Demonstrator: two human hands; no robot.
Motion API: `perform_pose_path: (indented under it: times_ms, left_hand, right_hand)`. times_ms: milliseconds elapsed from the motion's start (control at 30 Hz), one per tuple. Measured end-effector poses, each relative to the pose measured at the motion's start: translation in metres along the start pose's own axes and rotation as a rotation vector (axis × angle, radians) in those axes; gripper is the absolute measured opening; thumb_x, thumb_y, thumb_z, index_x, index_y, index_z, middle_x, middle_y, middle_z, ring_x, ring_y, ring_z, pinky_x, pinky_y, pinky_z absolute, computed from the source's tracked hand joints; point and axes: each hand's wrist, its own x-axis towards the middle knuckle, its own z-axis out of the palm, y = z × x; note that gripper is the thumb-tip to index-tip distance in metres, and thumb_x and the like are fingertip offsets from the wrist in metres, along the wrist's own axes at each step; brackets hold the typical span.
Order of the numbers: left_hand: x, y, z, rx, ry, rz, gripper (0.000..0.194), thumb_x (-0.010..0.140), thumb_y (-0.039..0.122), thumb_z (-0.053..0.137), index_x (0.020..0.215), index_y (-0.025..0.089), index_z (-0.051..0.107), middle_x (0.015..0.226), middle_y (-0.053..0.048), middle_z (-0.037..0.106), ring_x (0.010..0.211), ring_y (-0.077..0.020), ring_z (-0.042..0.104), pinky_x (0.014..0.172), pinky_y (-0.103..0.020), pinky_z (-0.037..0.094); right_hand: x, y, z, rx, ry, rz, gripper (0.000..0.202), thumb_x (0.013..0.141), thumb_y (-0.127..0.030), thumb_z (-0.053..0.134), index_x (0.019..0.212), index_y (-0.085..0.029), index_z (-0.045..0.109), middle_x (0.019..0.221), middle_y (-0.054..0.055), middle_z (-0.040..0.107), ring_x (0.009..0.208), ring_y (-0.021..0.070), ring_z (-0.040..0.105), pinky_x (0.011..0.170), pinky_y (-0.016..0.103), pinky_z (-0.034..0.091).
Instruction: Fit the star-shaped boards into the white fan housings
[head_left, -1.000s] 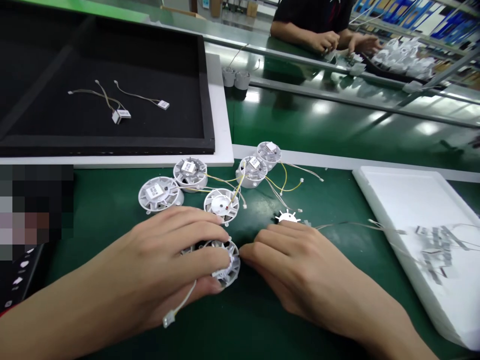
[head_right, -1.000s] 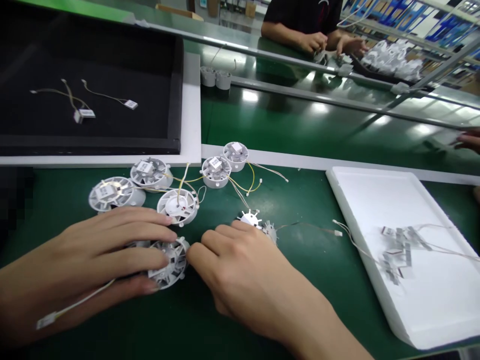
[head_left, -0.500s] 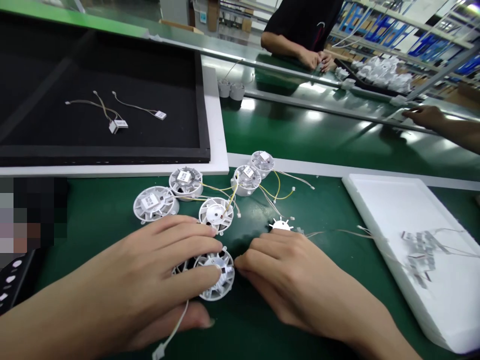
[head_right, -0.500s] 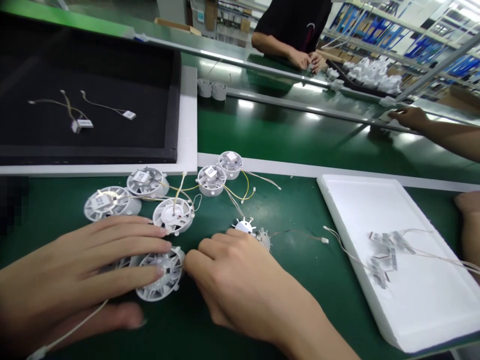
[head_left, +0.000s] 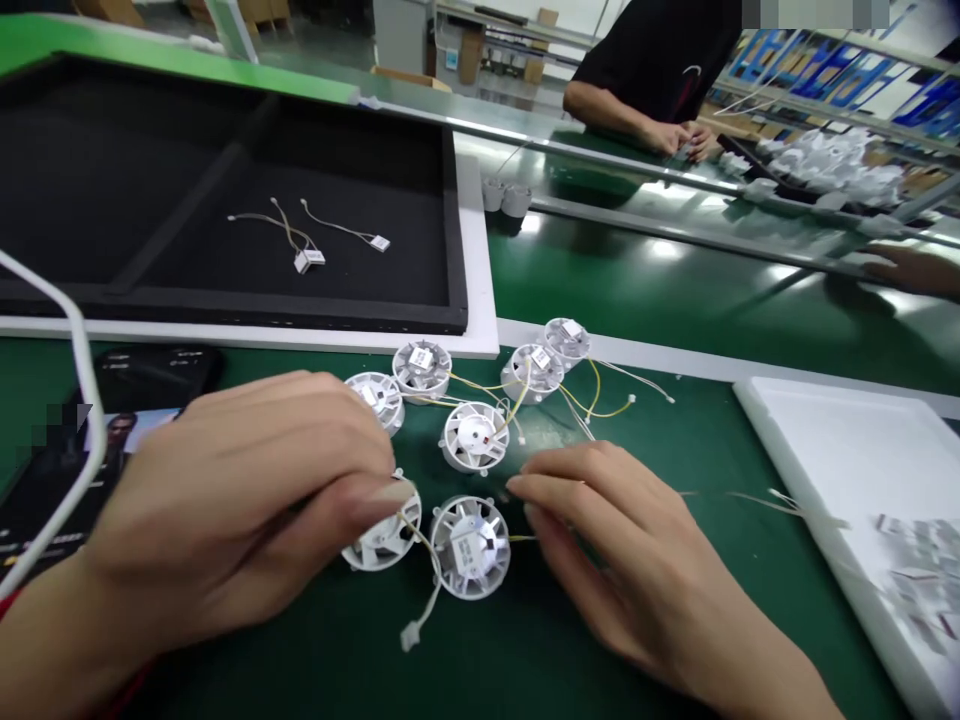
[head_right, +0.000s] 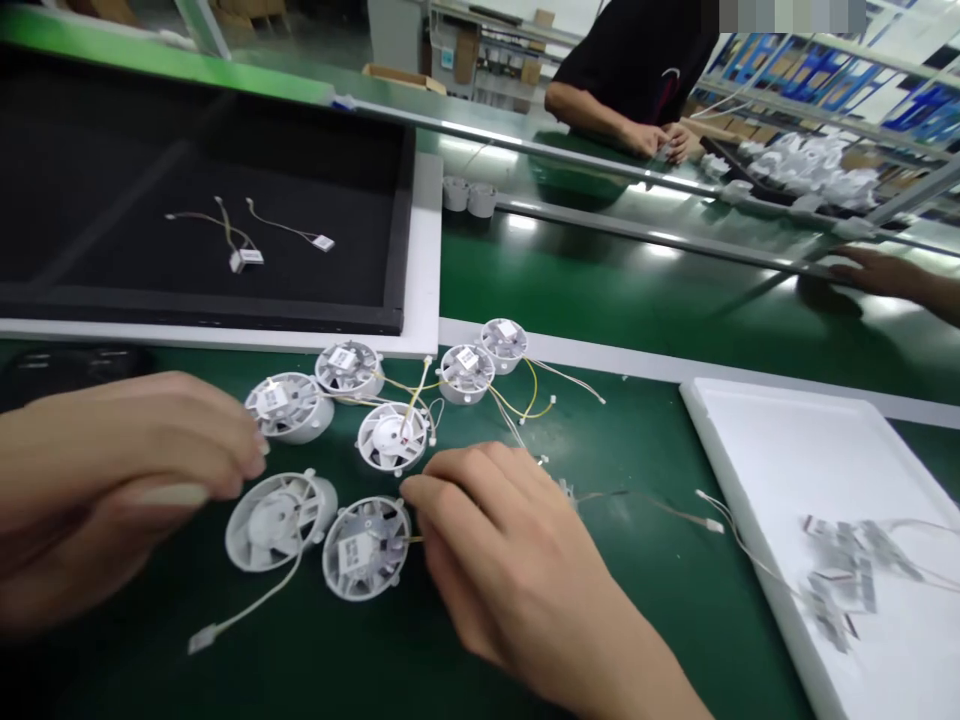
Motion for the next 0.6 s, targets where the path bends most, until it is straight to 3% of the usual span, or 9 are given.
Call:
perform_pose_path:
  times_ms: [167, 267, 367, 467, 600]
  left_hand:
    - [0.011, -0.006, 0.016, 0.059, -0.04, 0.093, 0.024, 0.115, 0.024, 0.046, 0.098, 0.022, 0.063, 0.093, -0.001, 0.074, 0.084, -0.0196, 0.071, 0.076, -0.037, 0.053]
    - [0.009, -0.007, 0.026, 0.117, -0.095, 0.161, 0.026, 0.116, 0.028, 0.044, 0.121, 0.017, 0.068, 0.124, -0.009, 0.075, 0.111, -0.0273, 0.072, 0.091, -0.042, 0.057]
    - [0.005, -0.004, 0.034, 0.143, -0.119, 0.203, 0.036, 0.118, 0.033, 0.038, 0.136, 0.013, 0.063, 0.143, -0.013, 0.069, 0.134, -0.0329, 0.063, 0.111, -0.051, 0.053]
    - [0.002, -0.002, 0.038, 0.106, -0.144, 0.221, 0.035, 0.118, 0.034, 0.04, 0.133, 0.015, 0.064, 0.136, -0.01, 0.072, 0.132, -0.0298, 0.063, 0.123, -0.05, 0.044]
    - [-0.001, 0.002, 0.04, 0.032, -0.113, 0.134, 0.037, 0.118, 0.046, 0.042, 0.12, 0.022, 0.069, 0.115, -0.005, 0.073, 0.114, -0.0253, 0.066, 0.127, -0.048, 0.037]
  right_hand:
    - [-0.002, 0.008, -0.003, -0.087, 0.029, 0.049, 0.034, 0.1, 0.002, 0.049, 0.121, -0.017, 0.066, 0.113, 0.01, 0.076, 0.095, 0.0204, 0.073, 0.079, 0.036, 0.06]
    - [-0.002, 0.008, 0.003, -0.117, 0.04, 0.032, 0.046, 0.097, 0.005, 0.047, 0.133, -0.018, 0.064, 0.135, 0.017, 0.069, 0.12, 0.0259, 0.069, 0.094, 0.043, 0.062]
    - [-0.001, 0.005, 0.01, -0.147, 0.017, 0.013, 0.065, 0.092, 0.01, 0.044, 0.147, -0.02, 0.059, 0.157, 0.02, 0.053, 0.148, 0.0316, 0.052, 0.11, 0.054, 0.057]
    - [0.001, 0.002, 0.014, -0.149, -0.061, -0.004, 0.073, 0.088, 0.01, 0.043, 0.156, -0.016, 0.053, 0.164, 0.019, 0.051, 0.158, 0.0349, 0.039, 0.118, 0.061, 0.049]
    - [0.004, 0.0, 0.009, -0.058, -0.061, -0.024, 0.059, 0.091, 0.006, 0.045, 0.145, -0.007, 0.061, 0.148, 0.017, 0.069, 0.145, 0.0308, 0.056, 0.116, 0.053, 0.052]
